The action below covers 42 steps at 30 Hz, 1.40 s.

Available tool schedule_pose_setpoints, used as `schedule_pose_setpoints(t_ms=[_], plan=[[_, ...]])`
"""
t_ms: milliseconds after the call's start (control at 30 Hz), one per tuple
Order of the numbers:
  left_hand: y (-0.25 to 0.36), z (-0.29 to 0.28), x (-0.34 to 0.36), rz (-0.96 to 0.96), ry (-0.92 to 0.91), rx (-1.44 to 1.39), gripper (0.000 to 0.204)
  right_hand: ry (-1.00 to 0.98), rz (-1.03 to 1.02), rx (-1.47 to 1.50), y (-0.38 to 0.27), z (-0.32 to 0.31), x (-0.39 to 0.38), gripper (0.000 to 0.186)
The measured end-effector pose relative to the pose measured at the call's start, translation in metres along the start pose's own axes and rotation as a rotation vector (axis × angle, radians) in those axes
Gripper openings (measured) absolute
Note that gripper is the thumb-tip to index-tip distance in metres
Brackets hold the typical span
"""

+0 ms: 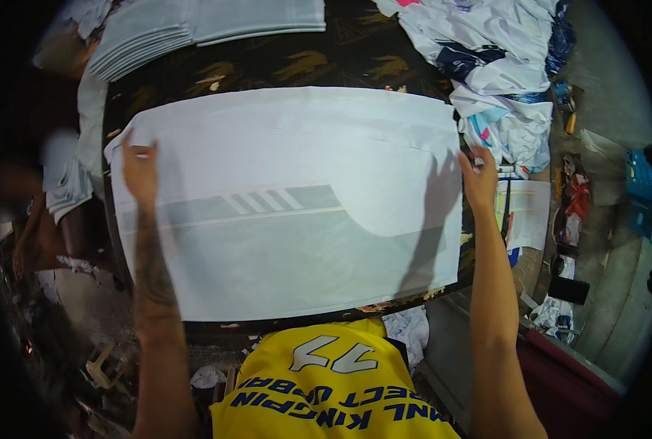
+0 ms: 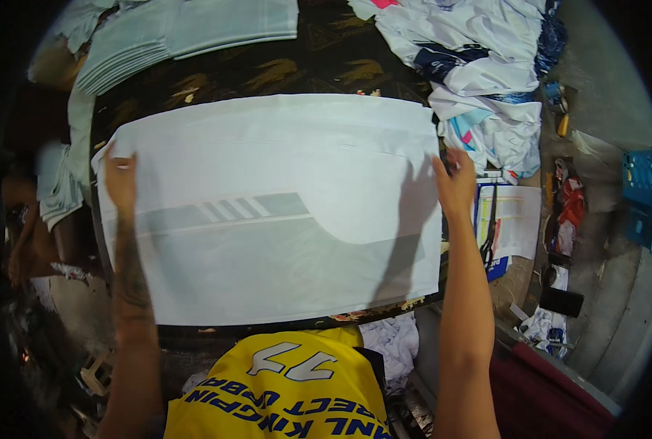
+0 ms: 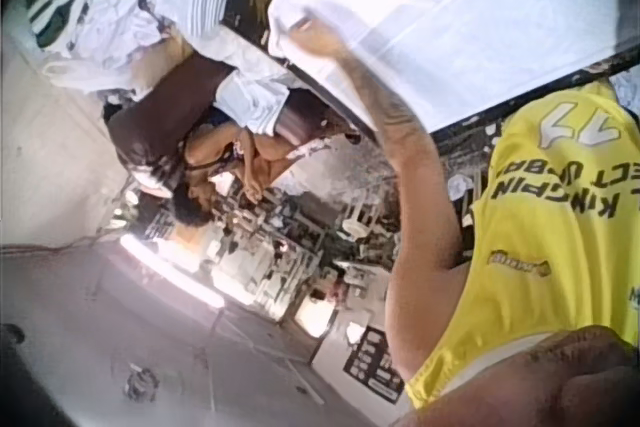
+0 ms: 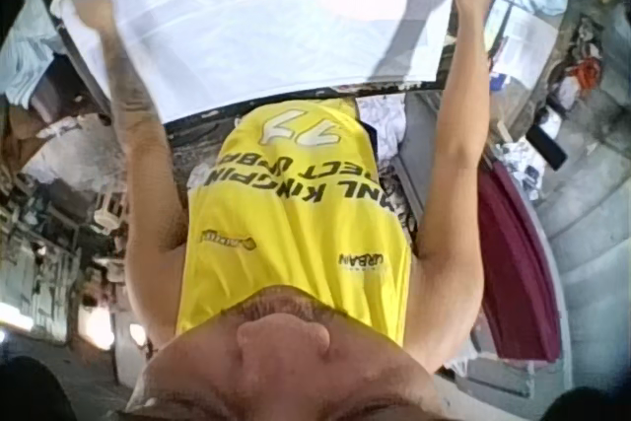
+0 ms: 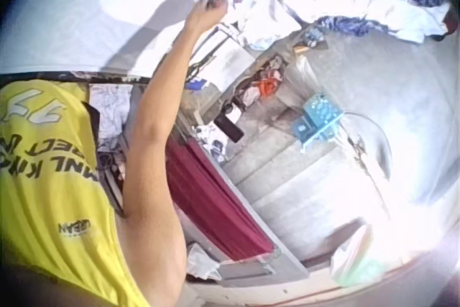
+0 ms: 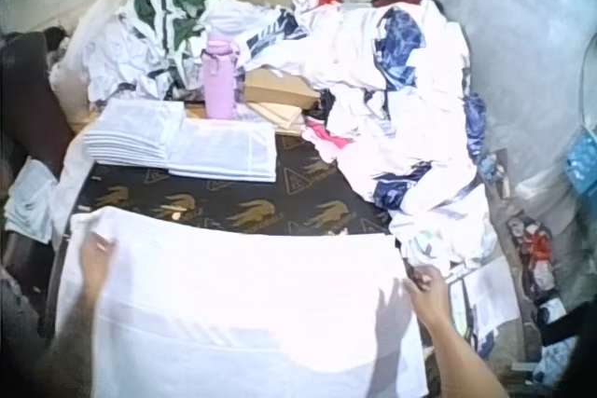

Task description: The person uses shears to cut a large white sheet of fabric or transfer material on a cluttered work table. They repeatedly align the sheet, cut along its edges, and stack the trimmed pieces. The person also handles printed graphics and other fabric scraps during the process.

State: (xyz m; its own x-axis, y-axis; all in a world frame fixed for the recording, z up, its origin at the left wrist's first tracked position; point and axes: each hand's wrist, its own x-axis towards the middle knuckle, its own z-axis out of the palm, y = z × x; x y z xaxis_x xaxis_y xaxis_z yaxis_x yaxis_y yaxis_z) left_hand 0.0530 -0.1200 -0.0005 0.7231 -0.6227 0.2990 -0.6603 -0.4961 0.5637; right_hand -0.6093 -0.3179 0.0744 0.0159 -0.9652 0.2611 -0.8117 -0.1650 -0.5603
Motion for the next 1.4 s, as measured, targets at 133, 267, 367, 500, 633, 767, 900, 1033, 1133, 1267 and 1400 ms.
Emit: schedule_pose_setpoints(t_ms=[133,267,367,500,633,767,900,1033,1133,1267,1400], plan=[[0.068,0.000,-0.128,0.246,-0.163,-0.187,0.051,-0.421,0.276,-0.110,0.015,-0.074,-0.118,0.018],[0.159,-0.024,-0.259,0.279,-0.478,-0.206,0.032,-0.410,0.509,-0.065,0.047,-0.114,-0.221,0.019],[0.214,-0.053,-0.341,0.500,-1.003,-0.222,0.031,-0.330,0.417,-0.116,0.061,-0.116,-0.255,0.021],[0.206,-0.082,-0.385,0.457,-0.788,-0.222,0.046,-0.326,0.175,-0.202,0.066,-0.113,-0.254,0.026],[0.116,-0.107,-0.363,0.152,-0.330,0.078,0.038,-0.373,0.377,-0.100,0.066,-0.116,-0.245,0.028],[0.023,-0.144,-0.336,-0.311,-0.023,0.469,0.027,-0.440,0.310,-0.253,0.064,-0.117,-0.246,0.030],[-0.027,-0.156,-0.292,-0.102,0.146,0.222,0.031,-0.319,0.255,-0.246,0.045,-0.111,-0.232,0.027],[-0.048,-0.137,-0.204,0.029,0.121,0.151,0.036,-0.341,0.042,-0.069,0.003,-0.084,-0.181,0.026],[-0.056,-0.115,-0.120,0.095,0.064,0.087,0.040,-0.371,-0.184,-0.076,-0.041,-0.038,-0.121,0.024],[-0.062,-0.078,-0.021,0.138,-0.067,0.079,0.050,-0.372,-0.325,-0.073,-0.102,0.035,-0.046,0.031],[-0.066,-0.036,0.054,0.208,-0.163,0.000,0.056,-0.483,-0.288,-0.130,-0.141,0.095,0.004,0.034]])
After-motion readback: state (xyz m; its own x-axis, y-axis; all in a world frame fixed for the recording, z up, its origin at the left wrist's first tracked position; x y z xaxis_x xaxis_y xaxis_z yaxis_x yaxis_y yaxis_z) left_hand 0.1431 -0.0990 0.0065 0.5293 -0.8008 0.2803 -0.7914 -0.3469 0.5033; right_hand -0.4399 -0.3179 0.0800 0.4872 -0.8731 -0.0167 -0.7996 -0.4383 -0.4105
